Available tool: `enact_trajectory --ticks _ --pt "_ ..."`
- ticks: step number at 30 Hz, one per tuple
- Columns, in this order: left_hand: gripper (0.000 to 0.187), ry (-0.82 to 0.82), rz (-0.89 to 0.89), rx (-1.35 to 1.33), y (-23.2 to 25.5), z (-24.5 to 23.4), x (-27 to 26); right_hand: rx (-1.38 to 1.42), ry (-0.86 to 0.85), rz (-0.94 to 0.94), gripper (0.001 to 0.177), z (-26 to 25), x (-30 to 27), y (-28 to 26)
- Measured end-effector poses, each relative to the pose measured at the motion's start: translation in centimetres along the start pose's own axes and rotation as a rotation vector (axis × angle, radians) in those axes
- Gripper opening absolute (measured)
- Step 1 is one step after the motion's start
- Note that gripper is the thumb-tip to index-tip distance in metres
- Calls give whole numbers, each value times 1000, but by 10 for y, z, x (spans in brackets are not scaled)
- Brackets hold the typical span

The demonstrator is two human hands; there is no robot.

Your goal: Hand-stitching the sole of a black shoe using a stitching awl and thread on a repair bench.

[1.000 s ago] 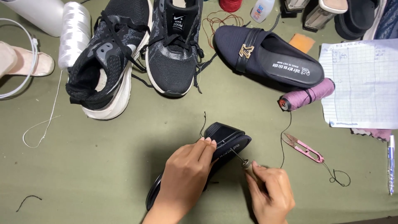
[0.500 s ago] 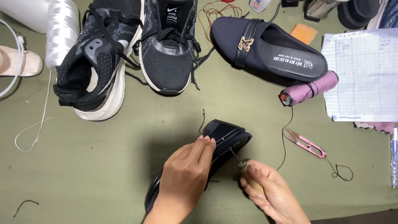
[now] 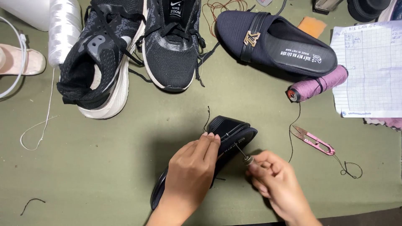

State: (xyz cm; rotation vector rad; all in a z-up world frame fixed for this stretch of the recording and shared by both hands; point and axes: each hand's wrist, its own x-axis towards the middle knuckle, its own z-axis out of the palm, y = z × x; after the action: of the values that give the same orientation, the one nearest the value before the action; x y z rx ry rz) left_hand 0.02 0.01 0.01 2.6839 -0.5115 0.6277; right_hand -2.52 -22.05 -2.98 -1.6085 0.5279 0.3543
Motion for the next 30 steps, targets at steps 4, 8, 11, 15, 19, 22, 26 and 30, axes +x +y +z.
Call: enact_trajectory --ticks 4,8,11,15,19,22,26,30 --pt "10 -2 8 -3 1 -3 3 518 -446 429 33 -12 15 3" --pt "11 -9 20 6 1 -3 3 42 -182 -21 11 2 0 -11" --pt "10 3 10 15 2 -3 3 -749 219 -711 27 6 -10 11" --pt "7 0 10 16 3 -4 4 -989 409 -1205 10 15 -9 10" --pt "7 -6 11 9 2 -4 3 -252 14 -397 13 8 -3 -3" --pt "7 -3 16 19 3 -6 5 186 -265 50 17 0 4 -8" --pt "9 4 11 3 5 -5 1 96 -288 42 25 3 0 -9" --pt "34 -115 -68 -123 4 -11 -2 -39 -206 -52 20 5 -6 2"
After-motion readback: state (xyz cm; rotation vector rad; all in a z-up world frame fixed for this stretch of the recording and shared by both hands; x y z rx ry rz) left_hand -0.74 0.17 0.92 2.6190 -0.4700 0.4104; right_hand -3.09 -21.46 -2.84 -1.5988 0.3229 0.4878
